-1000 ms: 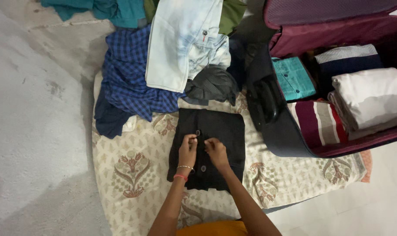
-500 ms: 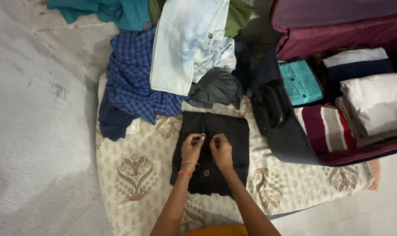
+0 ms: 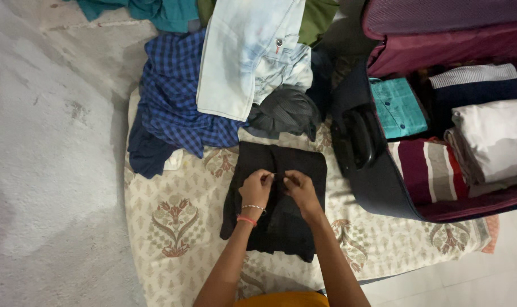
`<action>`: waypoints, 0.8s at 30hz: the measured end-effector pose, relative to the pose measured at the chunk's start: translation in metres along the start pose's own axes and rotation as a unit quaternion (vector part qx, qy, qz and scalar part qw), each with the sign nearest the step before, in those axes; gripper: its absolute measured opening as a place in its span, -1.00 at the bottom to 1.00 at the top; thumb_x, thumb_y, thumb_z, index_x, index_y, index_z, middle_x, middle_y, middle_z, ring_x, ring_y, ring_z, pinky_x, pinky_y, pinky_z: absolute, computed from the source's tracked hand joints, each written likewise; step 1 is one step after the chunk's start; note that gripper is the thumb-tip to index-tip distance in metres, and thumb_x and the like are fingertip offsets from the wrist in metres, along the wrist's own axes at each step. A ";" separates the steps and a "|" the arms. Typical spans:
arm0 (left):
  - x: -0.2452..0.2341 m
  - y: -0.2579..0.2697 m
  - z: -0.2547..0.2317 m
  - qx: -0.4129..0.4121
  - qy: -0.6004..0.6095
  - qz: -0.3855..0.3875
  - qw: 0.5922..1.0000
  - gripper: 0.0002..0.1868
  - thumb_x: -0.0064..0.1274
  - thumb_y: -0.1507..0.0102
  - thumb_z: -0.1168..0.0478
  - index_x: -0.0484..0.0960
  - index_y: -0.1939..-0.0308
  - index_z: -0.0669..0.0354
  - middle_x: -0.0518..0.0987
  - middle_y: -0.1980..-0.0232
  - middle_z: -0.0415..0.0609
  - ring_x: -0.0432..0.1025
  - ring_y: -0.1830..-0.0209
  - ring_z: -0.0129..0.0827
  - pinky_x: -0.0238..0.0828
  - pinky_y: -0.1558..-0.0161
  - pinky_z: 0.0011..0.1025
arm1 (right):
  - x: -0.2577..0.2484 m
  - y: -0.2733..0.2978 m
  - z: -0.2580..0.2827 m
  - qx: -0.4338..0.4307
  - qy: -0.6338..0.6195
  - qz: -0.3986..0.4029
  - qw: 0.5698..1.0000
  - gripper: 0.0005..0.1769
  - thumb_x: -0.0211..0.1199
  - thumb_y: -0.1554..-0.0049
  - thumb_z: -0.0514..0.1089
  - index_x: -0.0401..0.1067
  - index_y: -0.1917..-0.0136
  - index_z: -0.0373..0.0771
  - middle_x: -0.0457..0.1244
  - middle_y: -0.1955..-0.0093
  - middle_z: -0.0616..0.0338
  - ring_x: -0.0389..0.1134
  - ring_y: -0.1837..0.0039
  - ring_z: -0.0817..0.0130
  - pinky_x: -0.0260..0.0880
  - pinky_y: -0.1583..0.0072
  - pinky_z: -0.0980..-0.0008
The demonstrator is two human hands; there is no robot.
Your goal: The person folds a black shirt on a bed, buttons it, and places it into an open suitcase. They then fold a pair of light blue jeans on the bed.
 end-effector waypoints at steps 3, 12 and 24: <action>0.008 -0.009 0.015 -0.006 0.042 0.010 0.999 -0.75 0.15 -0.29 0.00 0.73 0.16 0.06 0.71 0.26 -0.06 0.62 0.26 -0.22 0.50 0.21 -0.24 | 0.014 0.005 0.008 -0.057 0.085 -0.024 0.994 -0.72 0.23 -0.21 -0.22 0.51 -0.15 -0.39 0.40 0.06 0.08 0.41 0.10 0.42 0.48 0.08 0.39; 0.016 -0.013 0.034 -0.024 0.046 0.023 0.998 -0.76 0.06 -0.30 0.09 0.71 0.07 0.08 0.72 0.13 -0.03 0.62 0.15 -0.19 0.48 0.10 -0.25 | 0.025 0.008 0.007 -0.021 -0.027 -0.048 0.998 -0.76 0.21 -0.23 -0.25 0.51 -0.08 -0.49 0.43 0.06 -0.05 0.53 0.10 0.28 0.60 0.07 0.39; 0.021 -0.017 0.035 -0.028 -0.015 0.019 0.999 -0.78 0.02 -0.29 0.19 0.71 0.06 0.09 0.72 0.08 0.02 0.59 0.05 -0.04 0.39 0.03 -0.10 | 0.025 -0.006 -0.017 -0.054 -0.034 -0.074 0.995 -0.79 0.40 -0.09 -0.30 0.56 0.01 -0.48 0.45 0.13 0.00 0.51 0.14 0.37 0.60 0.09 0.43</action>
Point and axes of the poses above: each hand's wrist, its own y-axis away from the middle knuckle, its own x-axis out of the palm, z = x × y, the point moved 1 cm from there along -y, towards the middle knuckle
